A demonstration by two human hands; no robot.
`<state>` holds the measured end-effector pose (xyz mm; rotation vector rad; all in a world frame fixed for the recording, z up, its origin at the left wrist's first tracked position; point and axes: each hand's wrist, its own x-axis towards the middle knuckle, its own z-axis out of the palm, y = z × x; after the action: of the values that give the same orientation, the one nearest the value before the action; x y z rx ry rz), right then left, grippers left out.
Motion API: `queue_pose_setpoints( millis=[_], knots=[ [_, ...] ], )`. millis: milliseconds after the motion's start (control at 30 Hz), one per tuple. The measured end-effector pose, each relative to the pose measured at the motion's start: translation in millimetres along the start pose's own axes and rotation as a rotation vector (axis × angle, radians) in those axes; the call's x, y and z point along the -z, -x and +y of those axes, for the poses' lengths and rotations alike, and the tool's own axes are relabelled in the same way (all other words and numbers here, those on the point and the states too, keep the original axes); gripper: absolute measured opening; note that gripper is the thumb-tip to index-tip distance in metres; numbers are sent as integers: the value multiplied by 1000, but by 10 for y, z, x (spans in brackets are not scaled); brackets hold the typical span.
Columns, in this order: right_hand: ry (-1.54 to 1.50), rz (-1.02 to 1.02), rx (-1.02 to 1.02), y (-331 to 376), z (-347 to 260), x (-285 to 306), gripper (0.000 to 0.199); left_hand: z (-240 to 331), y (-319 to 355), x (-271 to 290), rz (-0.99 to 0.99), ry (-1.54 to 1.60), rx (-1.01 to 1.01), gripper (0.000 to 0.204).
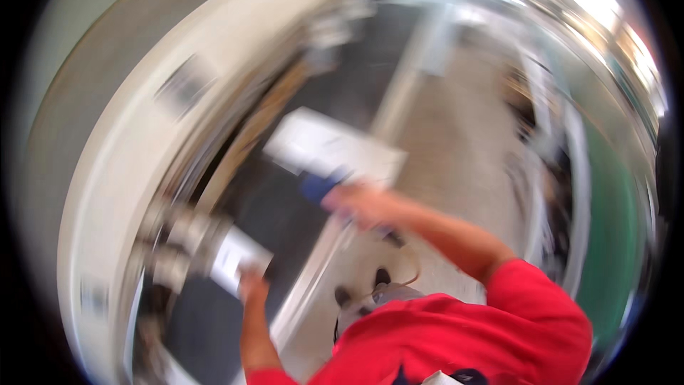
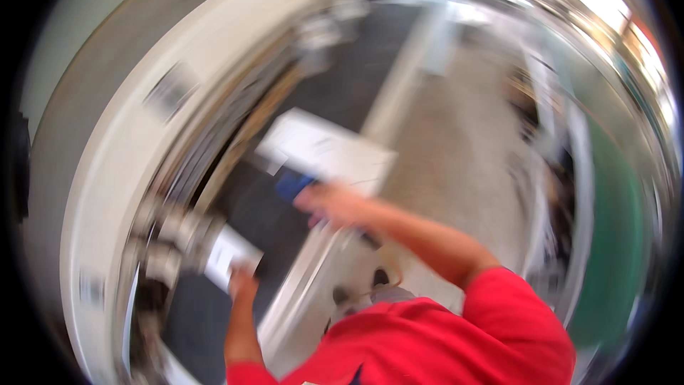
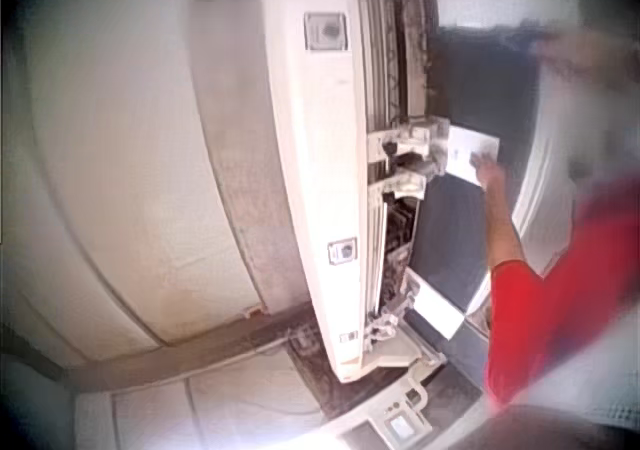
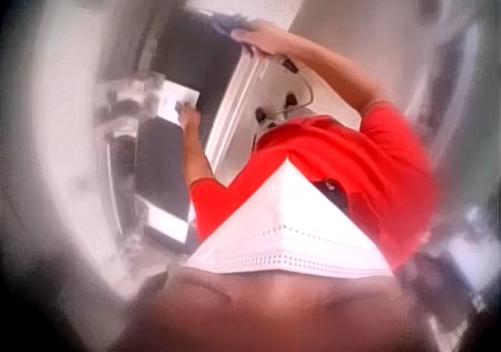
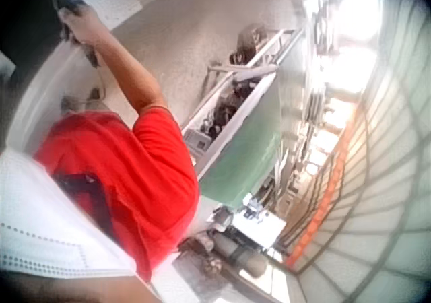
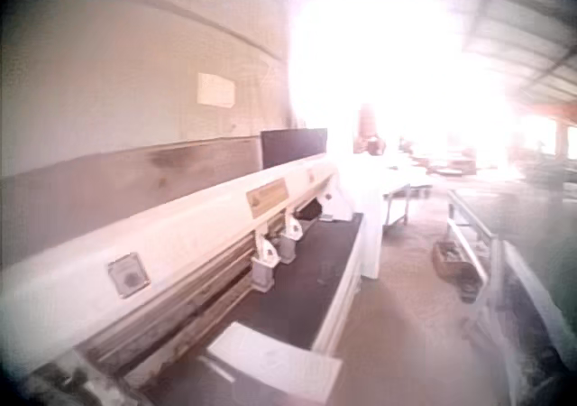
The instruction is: The person operates a CNC machine to process white rectangular panels. They use a handheld air blower to clean the panels, then stack them on a nearby table. The person repeats this process for multiple panels, moving between the machine and the table.
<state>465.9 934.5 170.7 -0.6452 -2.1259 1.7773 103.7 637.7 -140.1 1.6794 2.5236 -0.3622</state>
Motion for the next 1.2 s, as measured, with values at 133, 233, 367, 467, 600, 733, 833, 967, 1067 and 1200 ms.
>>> queue_pose_setpoints(
  millis=[133,233,367,467,600,733,833,967,1067,1200],
  knots=[
    [-188,-31,-476,575,441,-525,44,-519,517,-233,42,-480,-123,43],
    [-240,67,-456,1307,766,-603,41,422,378,381,306,130,146,49],
    [-206,363,-547,2083,683,-640,42,1473,407,438,303,283,-221,49],
    [-173,287,-610,2506,781,-913,42,2050,559,459,230,334,-391,49],
    [-74,-102,-653,3134,875,-1325,44,2649,780,448,118,371,-570,49],
    [-289,290,-695,3512,841,-1334,44,2951,992,485,63,376,-633,49],
    [-318,291,-674,3777,886,-1457,44,3129,1168,469,18,365,-685,49],
    [-110,72,-591,4054,954,-1659,46,3264,1429,461,-14,355,-676,49],
    [-258,164,-618,4405,1014,-1560,46,3322,1670,392,-57,336,-654,49],
    [-364,194,-619,5026,1064,-1333,46,3455,2242,183,-170,302,-626,49]
  ],
)
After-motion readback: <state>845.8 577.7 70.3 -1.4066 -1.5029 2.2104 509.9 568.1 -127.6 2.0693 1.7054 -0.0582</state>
